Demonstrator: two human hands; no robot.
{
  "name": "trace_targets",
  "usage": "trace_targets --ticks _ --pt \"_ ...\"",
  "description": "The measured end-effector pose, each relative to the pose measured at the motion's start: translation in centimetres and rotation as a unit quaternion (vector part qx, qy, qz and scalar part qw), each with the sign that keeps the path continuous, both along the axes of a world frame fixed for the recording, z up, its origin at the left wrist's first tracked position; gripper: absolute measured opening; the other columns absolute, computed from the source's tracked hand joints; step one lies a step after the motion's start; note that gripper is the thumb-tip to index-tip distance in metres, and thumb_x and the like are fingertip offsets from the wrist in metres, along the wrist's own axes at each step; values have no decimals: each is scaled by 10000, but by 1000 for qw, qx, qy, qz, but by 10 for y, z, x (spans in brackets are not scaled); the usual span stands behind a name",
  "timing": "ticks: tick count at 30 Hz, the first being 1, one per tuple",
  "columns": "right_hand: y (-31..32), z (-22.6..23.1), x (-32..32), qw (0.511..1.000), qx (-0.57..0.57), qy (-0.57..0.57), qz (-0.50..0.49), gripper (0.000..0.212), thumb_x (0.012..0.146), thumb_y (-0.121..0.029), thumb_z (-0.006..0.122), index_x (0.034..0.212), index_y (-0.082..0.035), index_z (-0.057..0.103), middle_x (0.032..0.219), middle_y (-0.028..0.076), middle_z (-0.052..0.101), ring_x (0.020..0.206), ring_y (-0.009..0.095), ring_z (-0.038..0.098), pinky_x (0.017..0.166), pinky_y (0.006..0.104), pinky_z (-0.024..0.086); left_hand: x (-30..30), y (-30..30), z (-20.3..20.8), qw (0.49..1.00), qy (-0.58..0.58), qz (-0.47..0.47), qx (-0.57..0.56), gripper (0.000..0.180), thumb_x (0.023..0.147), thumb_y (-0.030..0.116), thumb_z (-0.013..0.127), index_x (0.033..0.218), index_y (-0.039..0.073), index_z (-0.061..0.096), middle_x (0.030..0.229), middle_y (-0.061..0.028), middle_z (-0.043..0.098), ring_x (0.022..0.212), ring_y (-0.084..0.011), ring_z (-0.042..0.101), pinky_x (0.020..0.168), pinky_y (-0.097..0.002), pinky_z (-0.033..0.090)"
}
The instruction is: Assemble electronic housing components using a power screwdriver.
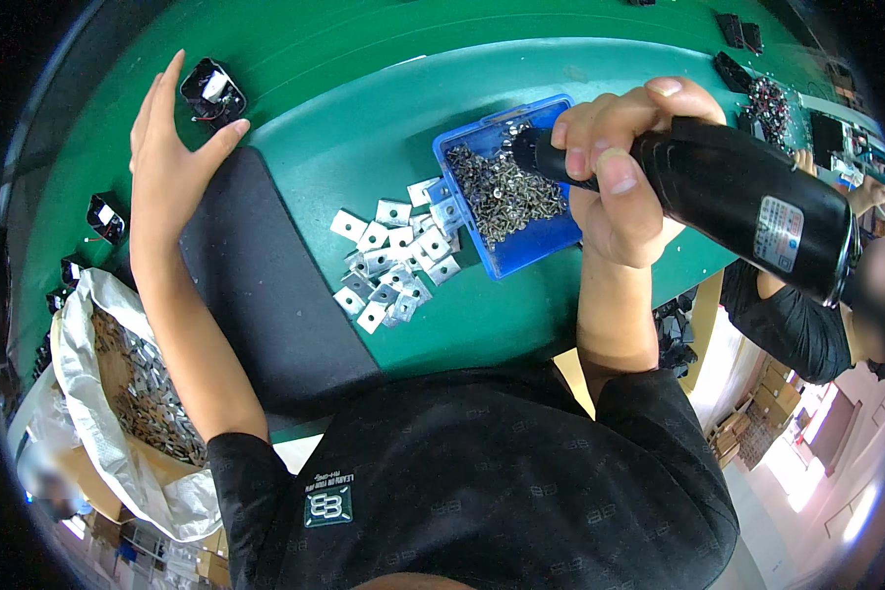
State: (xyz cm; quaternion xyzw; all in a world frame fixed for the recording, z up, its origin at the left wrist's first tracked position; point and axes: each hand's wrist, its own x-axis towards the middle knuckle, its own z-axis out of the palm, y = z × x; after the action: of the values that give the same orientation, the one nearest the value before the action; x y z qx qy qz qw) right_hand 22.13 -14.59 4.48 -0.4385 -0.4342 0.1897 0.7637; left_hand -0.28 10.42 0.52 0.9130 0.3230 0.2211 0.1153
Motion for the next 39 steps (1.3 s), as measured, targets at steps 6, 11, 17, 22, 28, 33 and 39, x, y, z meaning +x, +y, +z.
trace_targets --ticks 6,11,17,22,28,33,39 --pt "-8 -5 9 1000 -13 -10 -23 500 773 -77 617 1236 -72 428 703 39 499 598 155 500 635 360 454 3 -64 43 984 5 -169 -60 521 664 102 753 1165 94 612 1201 -107 578 1101 -305 534 940 -385 421" --pt "-7 -2 11 999 29 17 40 518 783 -85 589 1271 -81 417 739 31 497 626 149 490 679 359 438 -4 -99 27 959 29 -202 -196 391 651 83 731 1034 66 658 983 -79 562 949 -270 531 807 -382 436" --pt "-17 7 13 996 63 22 62 547 797 -105 559 1319 -103 395 760 24 486 630 141 470 690 354 430 -7 -108 23 971 72 -176 -146 217 674 77 722 883 86 665 918 -29 580 951 -227 535 845 -371 383" --pt "-26 19 19 993 85 6 81 548 799 -110 526 1330 -106 393 768 17 473 648 138 458 684 347 410 0 -108 21 963 53 -167 -204 128 690 70 715 784 64 628 814 -61 607 834 -255 580 783 -356 422" --pt "-27 20 15 995 76 16 59 529 797 -130 548 1304 -98 401 745 7 460 627 126 454 659 329 399 14 -95 18 964 -4 -135 -231 110 731 76 712 804 47 634 754 -78 630 724 -261 599 704 -344 458" --pt "-25 27 2 996 72 48 26 481 766 -132 624 1198 -117 415 699 -14 462 580 117 459 623 314 407 59 -62 17 947 -144 -65 -279 136 747 107 728 835 25 664 797 -70 666 722 -171 613 677 -285 484" --pt "-27 29 -9 995 38 77 57 455 747 -100 665 1119 -154 410 673 -23 501 563 128 497 600 304 423 129 -16 -10 953 -227 -48 -194 166 729 156 753 821 35 684 852 -73 663 761 -188 610 691 -312 488"
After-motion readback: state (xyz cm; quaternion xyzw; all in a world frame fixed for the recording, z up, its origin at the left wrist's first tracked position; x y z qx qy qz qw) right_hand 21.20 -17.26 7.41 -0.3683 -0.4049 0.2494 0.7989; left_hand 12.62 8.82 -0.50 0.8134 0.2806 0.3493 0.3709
